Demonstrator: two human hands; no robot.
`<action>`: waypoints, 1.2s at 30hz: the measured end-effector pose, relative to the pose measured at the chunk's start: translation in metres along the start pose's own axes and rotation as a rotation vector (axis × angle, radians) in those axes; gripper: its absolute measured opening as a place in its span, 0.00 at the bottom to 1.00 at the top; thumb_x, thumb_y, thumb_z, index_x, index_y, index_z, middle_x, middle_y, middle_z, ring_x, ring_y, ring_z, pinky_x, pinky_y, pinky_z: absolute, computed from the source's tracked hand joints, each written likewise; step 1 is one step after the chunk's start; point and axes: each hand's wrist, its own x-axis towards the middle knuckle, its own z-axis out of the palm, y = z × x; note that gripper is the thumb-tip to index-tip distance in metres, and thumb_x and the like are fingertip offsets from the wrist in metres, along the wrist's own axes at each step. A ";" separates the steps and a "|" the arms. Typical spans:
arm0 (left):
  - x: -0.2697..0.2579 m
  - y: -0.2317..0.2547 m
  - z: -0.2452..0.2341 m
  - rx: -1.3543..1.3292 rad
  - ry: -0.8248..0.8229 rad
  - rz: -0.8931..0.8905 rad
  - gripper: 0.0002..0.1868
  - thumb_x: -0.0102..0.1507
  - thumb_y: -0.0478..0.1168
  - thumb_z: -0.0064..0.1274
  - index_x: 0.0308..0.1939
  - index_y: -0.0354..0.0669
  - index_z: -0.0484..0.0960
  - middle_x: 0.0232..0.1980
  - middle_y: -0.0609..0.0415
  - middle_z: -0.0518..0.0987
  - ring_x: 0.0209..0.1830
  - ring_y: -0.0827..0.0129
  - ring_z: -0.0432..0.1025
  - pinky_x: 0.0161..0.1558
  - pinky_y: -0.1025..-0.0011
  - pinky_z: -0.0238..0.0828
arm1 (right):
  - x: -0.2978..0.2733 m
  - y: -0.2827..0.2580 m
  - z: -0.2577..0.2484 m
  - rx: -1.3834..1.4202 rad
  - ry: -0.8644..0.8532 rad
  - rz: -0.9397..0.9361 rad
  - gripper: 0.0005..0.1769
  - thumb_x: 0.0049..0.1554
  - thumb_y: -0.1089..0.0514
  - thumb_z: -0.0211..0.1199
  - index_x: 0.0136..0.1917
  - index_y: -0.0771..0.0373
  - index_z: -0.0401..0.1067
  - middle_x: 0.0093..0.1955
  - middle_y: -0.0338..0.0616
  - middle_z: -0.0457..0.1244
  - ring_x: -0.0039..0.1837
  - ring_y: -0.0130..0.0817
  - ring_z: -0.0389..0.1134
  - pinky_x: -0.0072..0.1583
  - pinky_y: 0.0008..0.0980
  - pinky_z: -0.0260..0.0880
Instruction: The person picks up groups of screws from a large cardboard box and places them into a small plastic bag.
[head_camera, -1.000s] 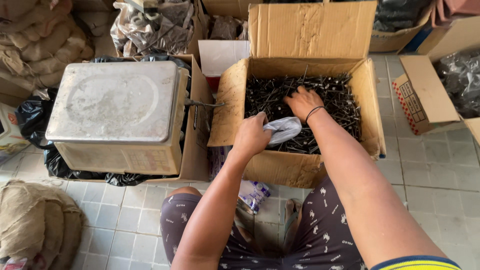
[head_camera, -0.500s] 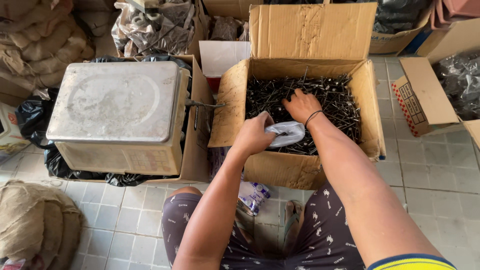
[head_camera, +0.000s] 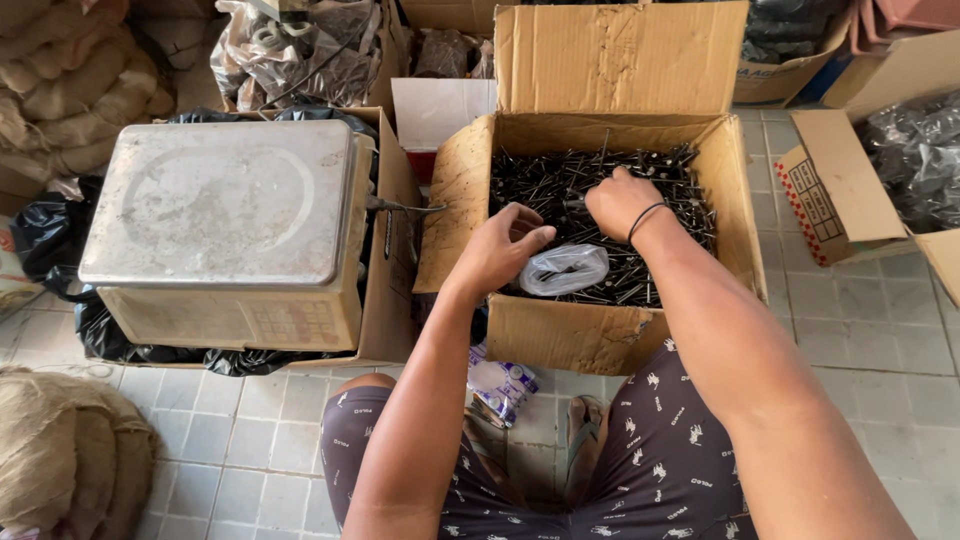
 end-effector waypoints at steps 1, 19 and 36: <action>0.000 -0.001 0.000 -0.002 -0.002 0.002 0.28 0.70 0.59 0.64 0.64 0.43 0.84 0.62 0.39 0.87 0.69 0.43 0.81 0.68 0.47 0.81 | -0.008 0.002 -0.022 -0.002 -0.001 0.003 0.08 0.64 0.57 0.63 0.45 0.53 0.83 0.45 0.45 0.71 0.70 0.51 0.69 0.56 0.57 0.83; 0.042 0.001 0.018 -0.034 0.189 0.134 0.31 0.81 0.52 0.45 0.83 0.37 0.69 0.80 0.27 0.74 0.81 0.31 0.70 0.77 0.34 0.71 | -0.034 0.018 -0.072 1.731 -0.065 0.216 0.14 0.75 0.55 0.57 0.68 0.66 0.67 0.49 0.41 0.61 0.49 0.41 0.76 0.42 0.44 0.84; 0.046 0.009 0.052 0.001 0.221 0.338 0.37 0.66 0.32 0.52 0.82 0.36 0.73 0.68 0.32 0.86 0.67 0.41 0.82 0.68 0.43 0.83 | -0.018 -0.039 -0.108 1.191 0.203 0.383 0.34 0.72 0.22 0.60 0.73 0.50 0.69 0.69 0.61 0.70 0.77 0.65 0.68 0.72 0.64 0.70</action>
